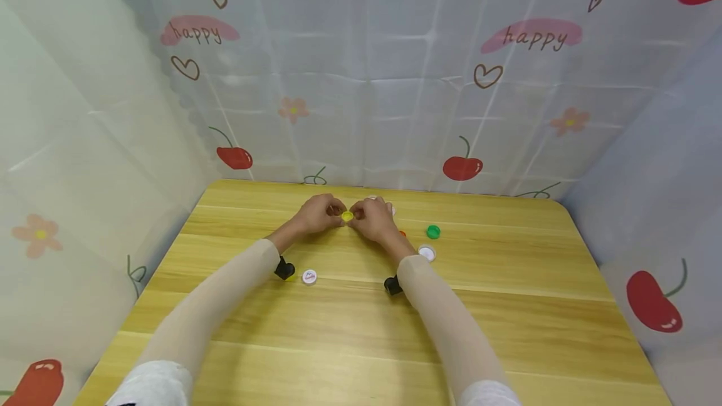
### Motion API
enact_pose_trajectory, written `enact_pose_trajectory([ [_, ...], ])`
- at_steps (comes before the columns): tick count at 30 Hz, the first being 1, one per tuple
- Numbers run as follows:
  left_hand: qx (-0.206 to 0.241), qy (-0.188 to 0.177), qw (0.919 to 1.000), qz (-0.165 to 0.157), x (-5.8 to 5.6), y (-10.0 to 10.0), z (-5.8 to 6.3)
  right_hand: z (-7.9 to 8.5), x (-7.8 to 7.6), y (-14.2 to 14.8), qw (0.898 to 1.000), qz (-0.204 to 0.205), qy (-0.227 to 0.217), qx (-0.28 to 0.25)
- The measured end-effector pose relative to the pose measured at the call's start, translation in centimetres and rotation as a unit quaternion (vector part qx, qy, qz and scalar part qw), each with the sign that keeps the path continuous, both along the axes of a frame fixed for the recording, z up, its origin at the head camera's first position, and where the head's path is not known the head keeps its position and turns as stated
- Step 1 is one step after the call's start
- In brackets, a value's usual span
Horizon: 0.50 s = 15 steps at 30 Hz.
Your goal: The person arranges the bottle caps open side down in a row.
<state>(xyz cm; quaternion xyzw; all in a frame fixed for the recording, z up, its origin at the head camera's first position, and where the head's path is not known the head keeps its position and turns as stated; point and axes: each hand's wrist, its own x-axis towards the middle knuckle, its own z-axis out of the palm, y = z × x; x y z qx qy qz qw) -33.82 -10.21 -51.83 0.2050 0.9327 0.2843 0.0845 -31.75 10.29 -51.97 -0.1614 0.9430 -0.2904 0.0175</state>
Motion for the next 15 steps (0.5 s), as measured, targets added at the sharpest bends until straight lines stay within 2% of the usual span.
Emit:
enact_pose_trajectory([
  [3, 0.035, 0.004, 0.9994, -0.008, 0.6, -0.7, 0.0, 0.2, 0.4, 0.4, 0.999, 0.023, 0.01, -0.024],
  [9, 0.102, 0.013, 0.9942, -0.031, 2.4, -1.6, 0.3, 0.3, 1.6, 1.6, 0.994, 0.072, 0.023, -0.084],
  [15, 0.154, 0.021, 0.9871, -0.039, 4.5, -1.3, 0.3, 0.0, 3.4, 3.0, 0.988, 0.071, 0.023, -0.133],
])
